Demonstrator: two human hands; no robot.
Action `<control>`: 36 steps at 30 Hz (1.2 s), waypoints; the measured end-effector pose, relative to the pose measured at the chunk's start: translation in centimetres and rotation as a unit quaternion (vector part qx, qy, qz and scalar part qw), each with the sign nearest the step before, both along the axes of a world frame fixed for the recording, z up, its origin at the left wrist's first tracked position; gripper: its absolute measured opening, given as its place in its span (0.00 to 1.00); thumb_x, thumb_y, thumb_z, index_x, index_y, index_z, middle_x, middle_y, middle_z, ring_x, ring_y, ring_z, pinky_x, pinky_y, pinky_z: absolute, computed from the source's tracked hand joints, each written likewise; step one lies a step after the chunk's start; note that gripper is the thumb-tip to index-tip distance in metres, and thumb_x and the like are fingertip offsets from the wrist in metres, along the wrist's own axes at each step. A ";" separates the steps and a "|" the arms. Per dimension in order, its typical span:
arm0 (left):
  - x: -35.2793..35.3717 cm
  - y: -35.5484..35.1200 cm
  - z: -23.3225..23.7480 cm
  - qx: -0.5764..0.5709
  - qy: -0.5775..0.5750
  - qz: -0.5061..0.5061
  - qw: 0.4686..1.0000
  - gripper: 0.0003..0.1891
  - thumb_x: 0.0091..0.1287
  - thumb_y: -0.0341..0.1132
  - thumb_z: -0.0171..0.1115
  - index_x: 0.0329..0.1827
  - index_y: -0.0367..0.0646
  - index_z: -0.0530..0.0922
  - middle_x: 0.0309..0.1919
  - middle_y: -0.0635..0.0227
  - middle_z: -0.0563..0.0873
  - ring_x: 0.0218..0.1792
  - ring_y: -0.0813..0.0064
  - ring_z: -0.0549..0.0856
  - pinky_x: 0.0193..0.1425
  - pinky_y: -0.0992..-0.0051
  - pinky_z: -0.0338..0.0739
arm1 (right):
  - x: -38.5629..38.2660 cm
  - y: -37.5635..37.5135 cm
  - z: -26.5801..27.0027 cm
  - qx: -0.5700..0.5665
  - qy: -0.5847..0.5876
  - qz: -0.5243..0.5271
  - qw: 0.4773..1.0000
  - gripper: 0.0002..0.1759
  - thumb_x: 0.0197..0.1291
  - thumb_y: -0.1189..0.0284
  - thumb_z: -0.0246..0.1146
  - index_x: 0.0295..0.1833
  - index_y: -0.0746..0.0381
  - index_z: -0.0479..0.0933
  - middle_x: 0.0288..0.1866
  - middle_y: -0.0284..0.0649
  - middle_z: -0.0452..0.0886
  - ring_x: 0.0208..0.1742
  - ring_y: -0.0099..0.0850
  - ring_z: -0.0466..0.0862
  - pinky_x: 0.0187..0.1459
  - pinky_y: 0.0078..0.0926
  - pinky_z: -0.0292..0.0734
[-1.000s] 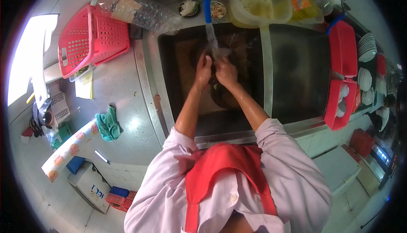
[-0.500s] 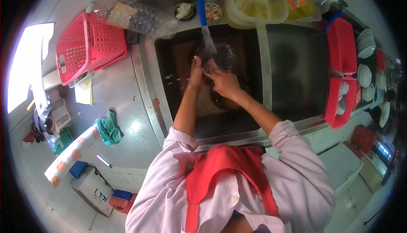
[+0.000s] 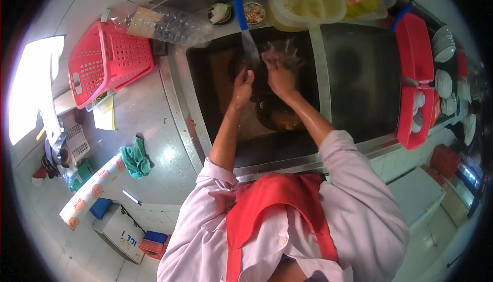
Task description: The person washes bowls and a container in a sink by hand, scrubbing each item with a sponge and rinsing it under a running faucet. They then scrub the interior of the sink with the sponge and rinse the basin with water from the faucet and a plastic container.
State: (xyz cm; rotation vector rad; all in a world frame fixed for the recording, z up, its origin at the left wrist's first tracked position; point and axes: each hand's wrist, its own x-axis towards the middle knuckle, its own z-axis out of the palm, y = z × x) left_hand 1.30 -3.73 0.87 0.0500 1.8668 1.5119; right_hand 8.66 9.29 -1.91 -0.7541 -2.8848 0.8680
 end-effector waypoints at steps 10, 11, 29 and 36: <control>-2.6 -0.2 -3.2 0.113 -0.226 -0.016 0.967 0.26 0.73 0.53 0.48 0.61 0.40 0.72 0.55 0.57 0.79 0.52 0.58 0.81 0.56 0.58 0.77 | 2.0 2.5 4.3 0.056 0.146 0.393 0.906 0.48 0.42 0.50 0.72 0.72 0.47 0.65 0.77 0.51 0.51 0.76 0.55 0.51 0.68 0.59 0.57; -3.4 -1.2 -5.2 0.119 -0.201 -0.051 0.971 0.28 0.73 0.55 0.48 0.63 0.41 0.70 0.56 0.58 0.78 0.55 0.59 0.80 0.58 0.57 0.76 | 1.3 1.6 2.6 0.035 0.132 0.388 0.911 0.50 0.45 0.54 0.72 0.75 0.46 0.59 0.78 0.50 0.50 0.77 0.53 0.50 0.69 0.56 0.57; -1.8 2.9 -0.9 0.155 -0.190 0.158 0.956 0.30 0.76 0.52 0.42 0.68 0.34 0.66 0.64 0.54 0.73 0.64 0.57 0.73 0.68 0.57 0.66 | -3.3 1.4 6.8 -0.060 0.356 -0.111 0.926 0.14 0.67 0.65 0.54 0.53 0.53 0.81 0.61 0.41 0.78 0.54 0.45 0.79 0.54 0.39 0.73; -1.6 2.2 0.2 0.233 -0.201 0.106 0.945 0.30 0.77 0.52 0.39 0.68 0.34 0.66 0.64 0.53 0.73 0.63 0.57 0.73 0.66 0.60 0.69 | -1.2 -1.4 3.0 -0.061 0.209 -0.112 0.969 0.21 0.63 0.61 0.58 0.61 0.53 0.76 0.68 0.38 0.71 0.66 0.45 0.69 0.66 0.60 0.55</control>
